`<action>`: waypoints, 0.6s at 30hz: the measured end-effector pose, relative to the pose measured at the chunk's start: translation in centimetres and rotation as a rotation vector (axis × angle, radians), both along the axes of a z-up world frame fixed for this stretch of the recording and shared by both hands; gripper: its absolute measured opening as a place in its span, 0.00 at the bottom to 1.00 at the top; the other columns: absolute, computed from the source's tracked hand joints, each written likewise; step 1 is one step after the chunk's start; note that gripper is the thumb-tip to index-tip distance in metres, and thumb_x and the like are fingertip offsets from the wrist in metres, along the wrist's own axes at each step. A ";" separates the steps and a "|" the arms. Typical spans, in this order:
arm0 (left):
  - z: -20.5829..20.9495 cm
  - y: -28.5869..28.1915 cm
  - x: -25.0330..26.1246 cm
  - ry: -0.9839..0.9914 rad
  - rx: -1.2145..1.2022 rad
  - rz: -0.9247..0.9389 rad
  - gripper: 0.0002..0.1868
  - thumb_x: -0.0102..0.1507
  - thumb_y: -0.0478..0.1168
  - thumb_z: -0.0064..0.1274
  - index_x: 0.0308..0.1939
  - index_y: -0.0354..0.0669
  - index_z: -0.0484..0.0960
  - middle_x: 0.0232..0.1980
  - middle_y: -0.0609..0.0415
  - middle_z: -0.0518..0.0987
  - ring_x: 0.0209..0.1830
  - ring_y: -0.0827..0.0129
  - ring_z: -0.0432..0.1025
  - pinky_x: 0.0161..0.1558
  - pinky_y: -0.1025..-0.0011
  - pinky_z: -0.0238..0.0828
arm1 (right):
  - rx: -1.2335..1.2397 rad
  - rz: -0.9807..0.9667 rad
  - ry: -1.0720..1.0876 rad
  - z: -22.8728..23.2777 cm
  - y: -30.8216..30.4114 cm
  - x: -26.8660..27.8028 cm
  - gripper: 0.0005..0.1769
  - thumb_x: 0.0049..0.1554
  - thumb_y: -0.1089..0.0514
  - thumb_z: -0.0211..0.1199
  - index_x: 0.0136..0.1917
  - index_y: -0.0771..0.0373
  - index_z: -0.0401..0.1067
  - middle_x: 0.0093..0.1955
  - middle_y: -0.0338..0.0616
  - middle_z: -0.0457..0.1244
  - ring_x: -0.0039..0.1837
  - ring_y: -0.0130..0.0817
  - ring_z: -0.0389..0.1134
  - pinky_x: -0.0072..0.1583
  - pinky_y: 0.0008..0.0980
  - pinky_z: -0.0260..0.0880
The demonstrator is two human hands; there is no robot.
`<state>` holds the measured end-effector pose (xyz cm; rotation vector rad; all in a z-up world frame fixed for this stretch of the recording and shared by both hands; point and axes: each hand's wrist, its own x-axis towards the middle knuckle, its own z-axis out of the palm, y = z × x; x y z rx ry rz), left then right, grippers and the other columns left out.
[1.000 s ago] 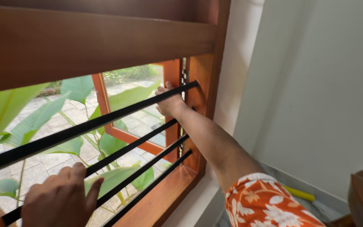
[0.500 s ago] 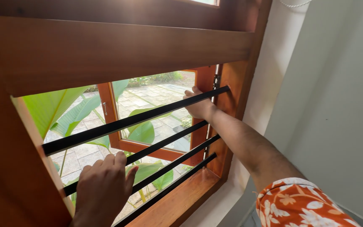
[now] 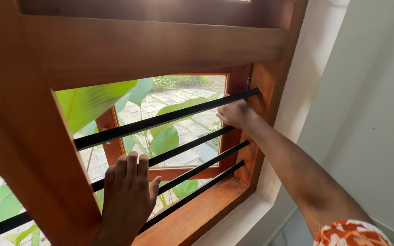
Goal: The person secures multiple small metal latches on a wooden window frame by hand. They move from one latch to the next, hooking each into place across several window panes.
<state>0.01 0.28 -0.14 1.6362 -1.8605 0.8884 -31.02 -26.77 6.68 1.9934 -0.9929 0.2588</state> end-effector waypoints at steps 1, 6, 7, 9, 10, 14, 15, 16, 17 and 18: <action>-0.2 0.3 0.0 0.012 -0.026 -0.012 0.37 0.55 0.54 0.59 0.62 0.37 0.72 0.59 0.44 0.69 0.61 0.53 0.63 0.56 0.57 0.60 | 0.037 0.028 -0.061 -0.4 -0.3 0.0 0.22 0.63 0.44 0.58 0.34 0.57 0.79 0.36 0.44 0.68 0.40 0.39 0.71 0.48 0.43 0.75; -0.5 1.0 0.1 0.074 -0.077 -0.043 0.40 0.53 0.52 0.61 0.65 0.36 0.70 0.61 0.41 0.68 0.63 0.52 0.62 0.63 0.56 0.57 | 0.150 0.031 -0.237 -0.8 -0.7 0.7 0.21 0.61 0.40 0.60 0.40 0.56 0.82 0.38 0.46 0.72 0.45 0.40 0.74 0.57 0.46 0.72; -0.6 1.1 0.0 0.081 -0.064 -0.033 0.40 0.54 0.52 0.61 0.65 0.36 0.69 0.61 0.41 0.68 0.64 0.51 0.62 0.62 0.55 0.57 | 0.199 0.003 -0.292 -0.9 -0.3 1.1 0.22 0.61 0.39 0.59 0.44 0.55 0.83 0.40 0.45 0.73 0.47 0.40 0.74 0.63 0.46 0.70; -0.6 1.1 -0.1 0.097 -0.044 -0.010 0.41 0.55 0.54 0.61 0.66 0.35 0.68 0.61 0.40 0.67 0.65 0.48 0.62 0.60 0.54 0.58 | 0.327 -0.056 -0.388 -0.8 0.9 2.0 0.23 0.62 0.37 0.57 0.52 0.53 0.81 0.47 0.45 0.73 0.54 0.39 0.73 0.70 0.50 0.62; -0.5 1.1 -0.2 0.135 -0.087 -0.034 0.41 0.55 0.54 0.61 0.65 0.34 0.68 0.61 0.39 0.67 0.64 0.48 0.62 0.60 0.53 0.59 | 0.406 -0.087 -0.431 -0.7 1.5 2.6 0.25 0.63 0.36 0.55 0.58 0.53 0.78 0.53 0.46 0.72 0.59 0.40 0.72 0.71 0.55 0.58; -0.2 0.9 -0.5 0.241 -0.287 -0.097 0.38 0.58 0.54 0.57 0.63 0.30 0.68 0.61 0.35 0.66 0.65 0.45 0.62 0.61 0.51 0.61 | 0.766 0.219 -0.685 -0.8 4.4 7.5 0.34 0.65 0.32 0.58 0.72 0.58 0.65 0.70 0.54 0.64 0.71 0.45 0.66 0.70 0.47 0.66; -0.3 0.9 -0.6 0.256 -0.343 -0.105 0.38 0.58 0.54 0.56 0.62 0.29 0.68 0.62 0.33 0.66 0.66 0.43 0.61 0.62 0.51 0.61 | 0.831 0.402 -0.740 -1.0 5.2 9.1 0.34 0.63 0.34 0.58 0.75 0.53 0.62 0.70 0.53 0.65 0.71 0.44 0.67 0.70 0.47 0.66; -0.3 0.9 -0.6 0.252 -0.321 -0.092 0.37 0.58 0.54 0.56 0.62 0.29 0.68 0.62 0.33 0.66 0.66 0.43 0.61 0.61 0.51 0.61 | 0.892 0.586 -0.794 -1.3 5.9 11.1 0.36 0.61 0.37 0.59 0.78 0.48 0.58 0.70 0.52 0.66 0.71 0.44 0.67 0.70 0.48 0.66; -0.4 1.0 -0.6 0.249 -0.298 -0.078 0.37 0.58 0.53 0.56 0.62 0.29 0.68 0.62 0.33 0.65 0.65 0.43 0.62 0.61 0.51 0.61 | 1.016 0.703 -0.848 -1.2 6.4 13.0 0.41 0.60 0.38 0.60 0.80 0.45 0.49 0.72 0.54 0.62 0.70 0.46 0.67 0.67 0.50 0.68; -0.4 1.0 -0.5 0.244 -0.279 -0.066 0.37 0.58 0.53 0.56 0.62 0.29 0.68 0.63 0.33 0.65 0.64 0.43 0.62 0.61 0.52 0.61 | 1.137 0.822 -0.899 -0.9 6.7 15.1 0.48 0.58 0.40 0.61 0.82 0.43 0.39 0.75 0.56 0.59 0.70 0.48 0.66 0.65 0.51 0.71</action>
